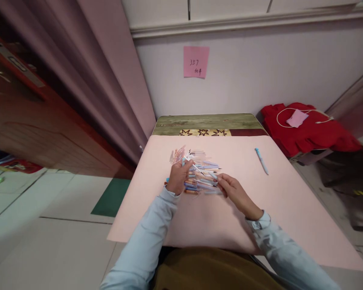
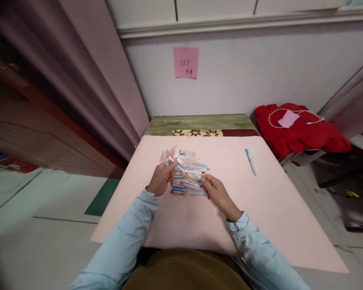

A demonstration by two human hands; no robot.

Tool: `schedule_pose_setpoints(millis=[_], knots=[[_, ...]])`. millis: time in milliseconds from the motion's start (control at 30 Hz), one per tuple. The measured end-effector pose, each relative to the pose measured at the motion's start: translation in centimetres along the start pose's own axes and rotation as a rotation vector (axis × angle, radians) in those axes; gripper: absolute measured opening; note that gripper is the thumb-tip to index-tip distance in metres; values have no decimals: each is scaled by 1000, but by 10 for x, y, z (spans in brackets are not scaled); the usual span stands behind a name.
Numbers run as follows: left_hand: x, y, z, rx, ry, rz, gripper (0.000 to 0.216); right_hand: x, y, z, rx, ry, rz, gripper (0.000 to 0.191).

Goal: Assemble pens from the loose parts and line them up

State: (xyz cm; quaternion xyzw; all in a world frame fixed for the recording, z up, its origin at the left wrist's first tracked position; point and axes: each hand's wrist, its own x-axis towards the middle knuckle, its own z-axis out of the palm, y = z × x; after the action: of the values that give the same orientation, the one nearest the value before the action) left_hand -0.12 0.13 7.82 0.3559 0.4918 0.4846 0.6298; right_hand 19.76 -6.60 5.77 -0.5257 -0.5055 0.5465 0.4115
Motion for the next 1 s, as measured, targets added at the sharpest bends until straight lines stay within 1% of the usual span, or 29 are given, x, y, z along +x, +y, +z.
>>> schedule_pose_setpoints(millis=[67, 167, 433, 567, 833, 933, 1000], knots=[[2, 0, 0, 0, -3, 0, 41, -6, 6, 5, 21, -21, 6, 45], [2, -2, 3, -3, -5, 0, 42, -10, 10, 11, 65, -10, 33, 45], [0, -3, 4, 1, 11, 4, 41, -11, 4, 14, 70, -15, 56, 44], [-2, -4, 6, 28, 0, 14, 41, -11, 4, 15, 85, -8, 50, 43], [-15, -10, 18, 119, -51, -41, 38, -8, 5, 19, 151, -10, 21, 42], [-18, -16, 20, 164, -108, -50, 37, -5, 9, 22, 219, 26, 6, 38], [-21, -18, 19, 169, -143, -41, 37, -4, 13, 22, 270, 83, -7, 37]])
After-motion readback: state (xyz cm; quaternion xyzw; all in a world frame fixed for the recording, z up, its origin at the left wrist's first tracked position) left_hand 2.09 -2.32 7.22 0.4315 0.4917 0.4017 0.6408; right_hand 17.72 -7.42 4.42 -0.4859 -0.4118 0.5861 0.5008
